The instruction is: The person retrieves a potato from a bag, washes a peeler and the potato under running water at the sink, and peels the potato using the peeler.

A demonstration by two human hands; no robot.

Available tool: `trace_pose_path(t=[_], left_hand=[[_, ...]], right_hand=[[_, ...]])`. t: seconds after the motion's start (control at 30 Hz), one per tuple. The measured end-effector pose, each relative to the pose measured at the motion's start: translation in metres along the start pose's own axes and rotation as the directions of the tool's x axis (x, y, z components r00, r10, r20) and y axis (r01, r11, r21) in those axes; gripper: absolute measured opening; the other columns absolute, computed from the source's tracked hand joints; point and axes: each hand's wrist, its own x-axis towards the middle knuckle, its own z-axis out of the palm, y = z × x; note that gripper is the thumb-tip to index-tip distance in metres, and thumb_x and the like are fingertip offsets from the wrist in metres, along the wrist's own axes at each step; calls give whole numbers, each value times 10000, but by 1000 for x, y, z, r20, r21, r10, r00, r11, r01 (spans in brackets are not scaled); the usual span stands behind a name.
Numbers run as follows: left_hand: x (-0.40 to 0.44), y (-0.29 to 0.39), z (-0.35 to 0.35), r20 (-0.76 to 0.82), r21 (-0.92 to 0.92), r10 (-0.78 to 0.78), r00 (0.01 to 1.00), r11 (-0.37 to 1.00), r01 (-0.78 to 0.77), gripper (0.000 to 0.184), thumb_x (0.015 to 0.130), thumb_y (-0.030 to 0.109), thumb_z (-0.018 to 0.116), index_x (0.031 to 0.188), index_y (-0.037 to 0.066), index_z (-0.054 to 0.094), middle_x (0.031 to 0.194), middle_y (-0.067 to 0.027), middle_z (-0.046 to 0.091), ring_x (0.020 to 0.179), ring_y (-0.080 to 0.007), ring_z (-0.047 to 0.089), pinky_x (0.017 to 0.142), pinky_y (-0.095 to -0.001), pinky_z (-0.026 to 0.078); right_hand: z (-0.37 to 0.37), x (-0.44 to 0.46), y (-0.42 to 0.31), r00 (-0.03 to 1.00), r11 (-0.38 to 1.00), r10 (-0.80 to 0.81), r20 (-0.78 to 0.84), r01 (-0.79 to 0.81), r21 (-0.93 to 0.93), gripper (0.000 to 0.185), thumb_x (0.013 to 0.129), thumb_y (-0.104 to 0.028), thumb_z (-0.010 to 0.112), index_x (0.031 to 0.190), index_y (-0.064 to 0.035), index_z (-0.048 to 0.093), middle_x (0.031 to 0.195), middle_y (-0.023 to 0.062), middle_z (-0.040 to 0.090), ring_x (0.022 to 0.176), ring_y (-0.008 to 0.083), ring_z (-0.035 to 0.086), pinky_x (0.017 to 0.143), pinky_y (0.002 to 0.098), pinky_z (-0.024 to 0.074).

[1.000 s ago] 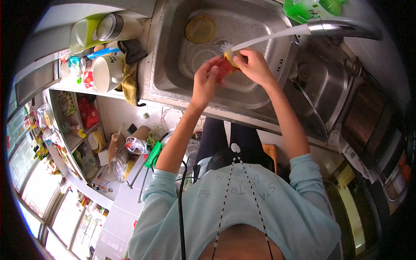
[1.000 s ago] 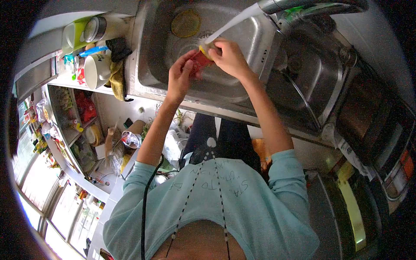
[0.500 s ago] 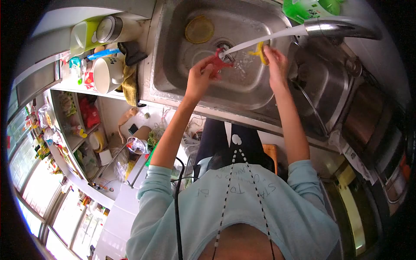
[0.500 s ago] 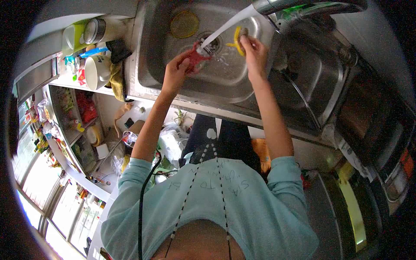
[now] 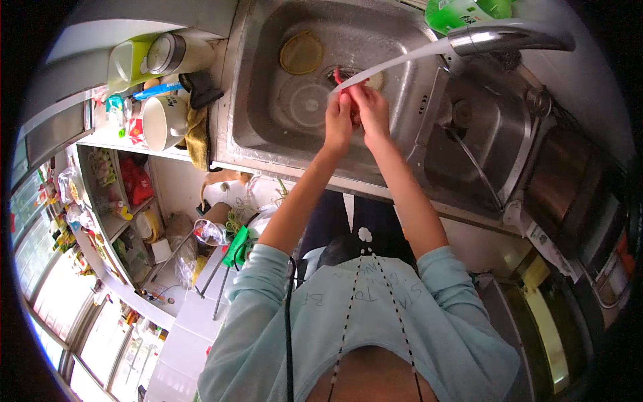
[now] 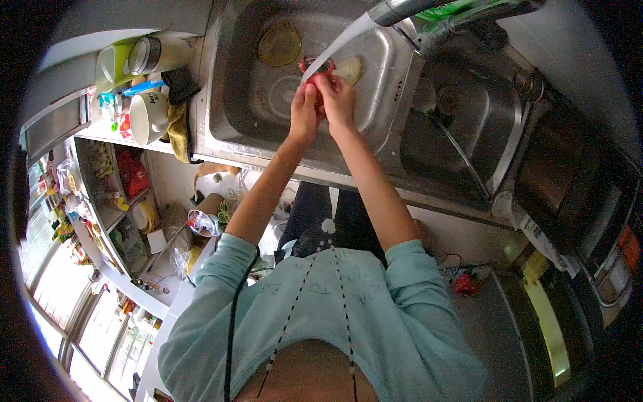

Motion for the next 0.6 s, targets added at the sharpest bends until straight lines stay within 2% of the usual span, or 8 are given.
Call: trace_pose_path(t=[0.07,0.1,0.2,0.23,0.33,0.37,0.57,0.6], left_hand=[[-5,-2,9,-81,167,195,977,969,-180,259,895,226,399,997,14,507,883,-51,535,789,-110,486,692,-248,410],[-6,0,7,-61,117,134,989,985,-127,292,894,229,400,1044,-2,499,930,-77,542,856,-137,482,771,-258,382],[-6,-6,9,-121,-56,105,987,992,-113,286,892,221,397,1035,-5,501,932,-74,545,841,-125,483,748,-253,389],[-9,-4,9,-131,-134,62,989,988,-80,279,888,208,398,1030,-10,498,924,-76,546,832,-125,482,737,-257,390],[-7,3,0,-94,-7,15,995,1000,-15,267,895,229,401,1034,18,486,909,-40,543,811,-119,492,722,-249,404],[-9,3,3,-126,80,47,991,996,-37,267,886,193,397,1023,-14,494,924,-86,547,833,-136,489,722,-262,393],[-12,-4,1,-138,148,250,958,962,-230,206,892,180,400,997,22,480,881,-31,526,809,-110,480,714,-240,402],[-13,-2,0,-151,51,208,966,978,-203,202,892,176,400,996,22,480,884,-30,525,807,-110,480,717,-238,401]], right_hand=[[6,5,5,985,972,-169,-19,163,-166,255,794,-236,544,801,14,594,735,80,612,652,152,570,597,282,434],[4,7,6,989,960,-146,8,144,-241,255,835,-218,499,856,24,575,775,38,594,664,97,529,619,233,420],[8,8,12,993,969,-114,28,118,-217,255,840,-216,491,864,23,575,786,55,596,683,96,527,624,232,418],[4,8,10,984,973,-115,136,139,-184,253,848,-207,475,871,26,571,799,63,591,706,105,526,633,241,418],[6,1,20,963,943,-260,63,268,-198,308,814,-267,466,777,19,574,695,140,596,656,212,570,626,336,425],[5,0,24,974,943,-226,9,221,-251,304,818,-265,456,793,14,574,702,136,596,667,213,570,626,331,423],[22,2,-6,1000,985,13,-4,-13,-172,328,826,-287,455,794,15,578,683,133,590,659,203,566,611,325,418],[22,4,0,996,987,-53,66,62,-148,349,827,-304,452,792,19,579,682,136,592,653,209,566,610,328,418]])
